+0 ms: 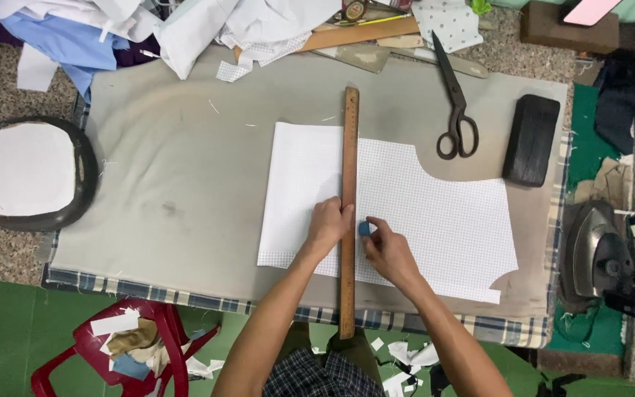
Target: The person irons a white patterned fabric on a work table using an iron and a pressing block, then marks a line with a ruler and chalk, and cuts the fabric with scissors. The person repeats ironing and cutting steps on the same piece.
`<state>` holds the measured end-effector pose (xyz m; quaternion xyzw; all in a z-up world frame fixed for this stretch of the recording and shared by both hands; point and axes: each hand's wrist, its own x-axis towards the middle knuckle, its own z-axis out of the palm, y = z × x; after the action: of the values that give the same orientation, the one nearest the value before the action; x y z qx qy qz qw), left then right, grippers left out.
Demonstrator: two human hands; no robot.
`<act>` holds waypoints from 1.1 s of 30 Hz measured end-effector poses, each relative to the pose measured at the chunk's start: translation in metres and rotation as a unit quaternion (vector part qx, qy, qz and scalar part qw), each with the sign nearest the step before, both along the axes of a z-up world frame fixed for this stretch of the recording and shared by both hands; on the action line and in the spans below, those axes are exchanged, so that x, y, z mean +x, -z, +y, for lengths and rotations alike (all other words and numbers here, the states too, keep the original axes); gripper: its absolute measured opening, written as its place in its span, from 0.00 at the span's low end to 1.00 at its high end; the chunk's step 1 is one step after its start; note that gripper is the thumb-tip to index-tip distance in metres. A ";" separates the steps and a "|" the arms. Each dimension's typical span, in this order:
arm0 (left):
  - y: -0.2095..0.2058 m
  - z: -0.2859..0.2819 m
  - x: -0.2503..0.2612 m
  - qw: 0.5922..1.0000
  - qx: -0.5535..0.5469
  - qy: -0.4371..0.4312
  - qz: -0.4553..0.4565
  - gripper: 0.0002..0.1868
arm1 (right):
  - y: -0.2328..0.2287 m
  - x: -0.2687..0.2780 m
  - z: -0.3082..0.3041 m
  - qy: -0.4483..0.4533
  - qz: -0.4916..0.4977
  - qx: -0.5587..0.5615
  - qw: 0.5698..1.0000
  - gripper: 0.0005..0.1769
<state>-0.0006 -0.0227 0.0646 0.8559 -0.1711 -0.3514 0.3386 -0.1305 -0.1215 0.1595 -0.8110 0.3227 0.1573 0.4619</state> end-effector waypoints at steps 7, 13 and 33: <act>0.014 -0.001 0.001 1.000 0.013 -0.009 -0.022 0.19 | 0.006 -0.001 -0.007 0.048 -0.038 0.006 0.998 0.27; 0.019 0.002 0.000 1.000 -0.009 -0.024 -0.015 0.18 | -0.001 0.012 -0.002 0.039 -0.023 0.020 0.999 0.28; 0.020 -0.001 -0.001 1.000 0.009 -0.013 -0.026 0.19 | 0.003 -0.015 0.023 -0.036 0.022 -0.025 0.999 0.27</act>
<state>-0.0015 -0.0234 0.0443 0.8699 -0.1654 -0.3260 0.3311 -0.1457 -0.0984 0.1569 -0.8297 0.3074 0.1835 0.4284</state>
